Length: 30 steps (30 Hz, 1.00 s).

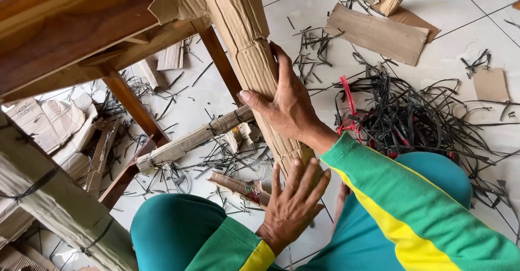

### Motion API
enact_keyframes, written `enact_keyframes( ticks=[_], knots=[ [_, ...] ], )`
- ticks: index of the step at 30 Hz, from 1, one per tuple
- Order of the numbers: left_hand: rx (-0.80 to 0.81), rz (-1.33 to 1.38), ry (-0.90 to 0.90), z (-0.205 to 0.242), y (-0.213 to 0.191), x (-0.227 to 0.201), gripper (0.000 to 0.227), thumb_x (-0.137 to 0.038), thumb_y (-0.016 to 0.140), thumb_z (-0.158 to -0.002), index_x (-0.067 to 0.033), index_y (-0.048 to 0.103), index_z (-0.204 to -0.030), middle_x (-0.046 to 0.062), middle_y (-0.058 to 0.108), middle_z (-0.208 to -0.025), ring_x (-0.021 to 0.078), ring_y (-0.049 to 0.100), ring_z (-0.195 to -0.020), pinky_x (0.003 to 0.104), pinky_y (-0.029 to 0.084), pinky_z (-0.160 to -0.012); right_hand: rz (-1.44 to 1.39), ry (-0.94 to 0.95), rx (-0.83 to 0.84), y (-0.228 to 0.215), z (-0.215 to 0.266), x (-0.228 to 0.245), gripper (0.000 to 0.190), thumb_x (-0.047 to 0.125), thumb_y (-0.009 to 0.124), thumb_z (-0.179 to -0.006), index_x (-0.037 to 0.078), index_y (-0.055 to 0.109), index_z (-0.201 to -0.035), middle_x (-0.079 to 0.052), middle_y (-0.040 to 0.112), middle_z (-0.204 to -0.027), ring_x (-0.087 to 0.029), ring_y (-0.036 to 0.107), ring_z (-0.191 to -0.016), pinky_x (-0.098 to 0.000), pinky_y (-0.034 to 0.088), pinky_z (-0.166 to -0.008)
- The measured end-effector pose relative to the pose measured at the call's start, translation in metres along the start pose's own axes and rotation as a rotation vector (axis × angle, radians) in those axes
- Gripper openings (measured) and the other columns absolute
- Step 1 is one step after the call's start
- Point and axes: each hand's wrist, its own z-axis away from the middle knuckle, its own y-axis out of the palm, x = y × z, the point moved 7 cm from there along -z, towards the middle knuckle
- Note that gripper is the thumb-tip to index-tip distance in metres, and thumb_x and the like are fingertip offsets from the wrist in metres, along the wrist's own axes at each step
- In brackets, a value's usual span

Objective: The person wraps corrugated cardboard around the legs of a wooden chair and secures it with black plastic ties. They use pliers to cut the ties and continue wrapping additional legs.

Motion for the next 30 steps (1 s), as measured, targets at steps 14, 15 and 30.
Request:
enact_keyframes(
  ticks=[14, 15, 30],
  knots=[
    [-0.304, 0.289, 0.183, -0.036, -0.045, 0.030, 0.024, -0.021, 0.071, -0.100, -0.0158, 0.067, -0.123, 0.011, 0.059, -0.138, 0.0340, 0.045, -0.143, 0.078, 0.034, -0.106, 0.059, -0.044, 0.063, -0.006, 0.003, -0.012, 0.086, 0.043, 0.068, -0.096, 0.006, 0.020, -0.157, -0.022, 0.037, -0.163, -0.041, 0.047, -0.146, -0.0494, 0.043, -0.116],
    [-0.301, 0.292, 0.183, -0.035, -0.045, 0.031, 0.024, -0.021, 0.071, -0.100, -0.0158, 0.067, -0.123, 0.011, 0.059, -0.138, 0.0340, 0.045, -0.143, 0.078, 0.034, -0.106, 0.059, -0.041, 0.063, -0.007, 0.007, -0.010, 0.086, 0.043, 0.068, -0.096, 0.006, 0.020, -0.157, -0.022, 0.037, -0.163, -0.041, 0.047, -0.146, -0.0494, 0.043, -0.116],
    [-0.141, 0.592, -0.001, -0.034, -0.033, 0.033, 0.079, -0.063, 0.053, -0.089, -0.0305, 0.038, -0.159, 0.010, 0.038, -0.163, 0.0326, 0.025, -0.156, 0.070, -0.004, -0.120, -0.402, 0.352, 0.140, -0.008, 0.022, -0.045, 0.056, 0.052, 0.064, -0.098, 0.004, 0.060, -0.128, -0.007, 0.056, -0.098, -0.020, 0.057, -0.093, -0.0365, 0.045, -0.083]
  ],
)
